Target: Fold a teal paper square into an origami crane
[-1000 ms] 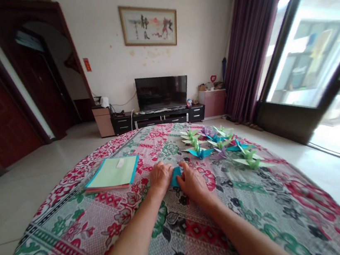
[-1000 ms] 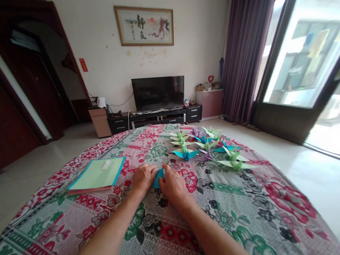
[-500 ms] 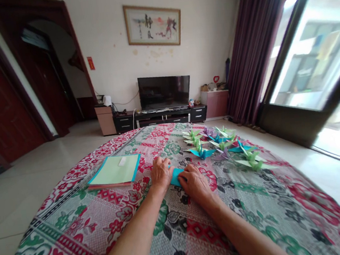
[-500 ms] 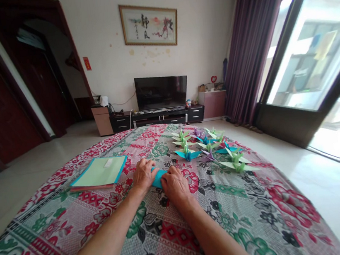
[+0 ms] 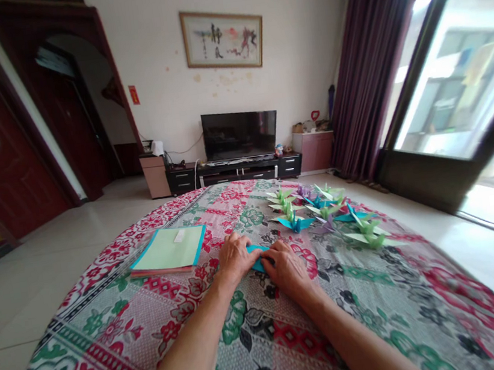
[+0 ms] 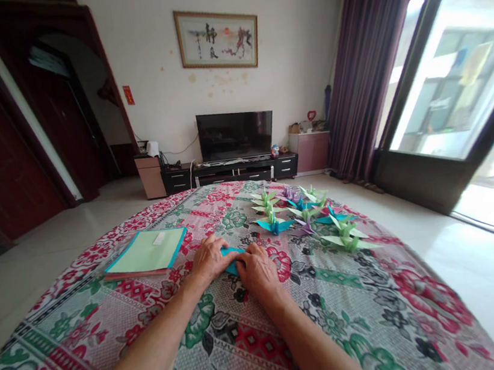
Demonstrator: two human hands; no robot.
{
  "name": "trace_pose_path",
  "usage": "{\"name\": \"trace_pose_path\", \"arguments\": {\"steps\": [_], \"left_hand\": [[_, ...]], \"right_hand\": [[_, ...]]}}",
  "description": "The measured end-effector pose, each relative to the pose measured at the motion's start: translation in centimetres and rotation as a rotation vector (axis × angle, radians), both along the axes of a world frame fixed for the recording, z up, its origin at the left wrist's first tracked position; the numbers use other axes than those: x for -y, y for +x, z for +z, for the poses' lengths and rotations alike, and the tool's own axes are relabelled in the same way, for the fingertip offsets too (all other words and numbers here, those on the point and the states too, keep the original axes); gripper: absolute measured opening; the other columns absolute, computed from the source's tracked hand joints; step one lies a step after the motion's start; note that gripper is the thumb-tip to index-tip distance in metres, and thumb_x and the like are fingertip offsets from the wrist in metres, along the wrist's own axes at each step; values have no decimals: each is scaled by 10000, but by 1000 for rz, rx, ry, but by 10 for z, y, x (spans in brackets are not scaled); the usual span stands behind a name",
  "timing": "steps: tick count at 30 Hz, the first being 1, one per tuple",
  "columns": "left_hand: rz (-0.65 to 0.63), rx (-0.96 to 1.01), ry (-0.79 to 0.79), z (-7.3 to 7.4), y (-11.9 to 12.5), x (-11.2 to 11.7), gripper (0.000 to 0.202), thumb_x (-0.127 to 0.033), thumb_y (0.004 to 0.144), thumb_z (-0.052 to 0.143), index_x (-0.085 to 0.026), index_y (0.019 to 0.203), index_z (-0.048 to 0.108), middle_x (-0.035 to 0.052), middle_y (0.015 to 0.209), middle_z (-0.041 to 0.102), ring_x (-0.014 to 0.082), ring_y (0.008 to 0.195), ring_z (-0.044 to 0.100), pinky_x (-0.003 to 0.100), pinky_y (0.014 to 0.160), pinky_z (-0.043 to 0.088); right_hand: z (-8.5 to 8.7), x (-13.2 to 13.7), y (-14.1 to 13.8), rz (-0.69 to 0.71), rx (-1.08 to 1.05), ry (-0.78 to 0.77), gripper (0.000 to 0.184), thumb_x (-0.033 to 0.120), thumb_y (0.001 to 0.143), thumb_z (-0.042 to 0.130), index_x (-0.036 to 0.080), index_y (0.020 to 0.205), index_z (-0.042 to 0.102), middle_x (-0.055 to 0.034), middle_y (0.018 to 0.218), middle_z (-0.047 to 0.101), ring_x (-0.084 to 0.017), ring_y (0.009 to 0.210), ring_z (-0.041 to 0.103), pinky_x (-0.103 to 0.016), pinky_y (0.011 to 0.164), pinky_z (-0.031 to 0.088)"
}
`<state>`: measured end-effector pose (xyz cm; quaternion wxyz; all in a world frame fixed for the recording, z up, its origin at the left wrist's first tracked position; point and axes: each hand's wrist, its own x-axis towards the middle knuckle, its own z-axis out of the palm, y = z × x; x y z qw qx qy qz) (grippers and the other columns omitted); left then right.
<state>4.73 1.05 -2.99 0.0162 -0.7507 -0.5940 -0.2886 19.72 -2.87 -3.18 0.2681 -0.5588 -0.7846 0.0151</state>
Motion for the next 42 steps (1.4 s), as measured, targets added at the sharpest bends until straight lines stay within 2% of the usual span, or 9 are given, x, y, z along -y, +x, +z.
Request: {"name": "trace_pose_path", "arguments": {"steps": [4, 9, 17, 23, 35, 39, 42], "left_hand": [[42, 58, -20, -1, 1, -6, 225, -379, 668, 669, -183, 779, 674, 85, 848, 601, 225, 883, 534, 314, 811, 408], [79, 79, -53, -1, 0, -14, 135, -282, 719, 585, -195, 711, 688, 69, 783, 597, 203, 828, 531, 302, 786, 405], [136, 35, -86, -1, -4, -18, 200, -282, 763, 517, -203, 747, 700, 58, 795, 633, 171, 760, 548, 249, 673, 393], [133, 44, -118, 1, -6, -19, 192, -311, 758, 539, -203, 740, 697, 52, 799, 645, 160, 740, 563, 242, 648, 384], [154, 59, -139, 6, -6, -15, 199, -359, 736, 579, -199, 800, 680, 72, 827, 658, 187, 796, 588, 254, 688, 401], [146, 74, -165, 5, -7, -16, 204, -373, 734, 588, -203, 795, 684, 68, 816, 663, 185, 791, 590, 250, 684, 400], [140, 74, -164, 4, -7, -17, 210, -379, 734, 589, -203, 799, 684, 67, 832, 664, 184, 802, 589, 248, 688, 399]], "right_hand": [[0, -1, 0, 9, 2, 10, 243, 283, 850, 472, 221, 755, 687, -48, 859, 556, -149, 849, 506, -225, 727, 384], [3, 1, 0, 3, -5, -9, 249, 267, 841, 481, 217, 701, 681, -44, 847, 558, -144, 834, 501, -221, 722, 377], [2, 0, 0, -19, 2, -29, 194, 294, 836, 498, 256, 864, 686, -37, 880, 558, -150, 846, 510, -227, 706, 368], [2, -1, 0, -12, -11, -13, 239, 277, 830, 494, 218, 703, 687, -44, 827, 563, -145, 817, 505, -224, 709, 368], [3, -3, 4, -49, -24, 2, 251, 250, 789, 505, 166, 581, 617, -34, 694, 566, -123, 676, 519, -218, 635, 359], [5, -1, 6, -41, -11, -11, 227, 236, 791, 498, 168, 613, 621, -44, 734, 573, -136, 716, 535, -226, 669, 373], [7, -3, 4, -83, -74, 1, 167, 236, 764, 524, 169, 840, 656, -64, 889, 590, -159, 809, 550, -243, 738, 388]]}}
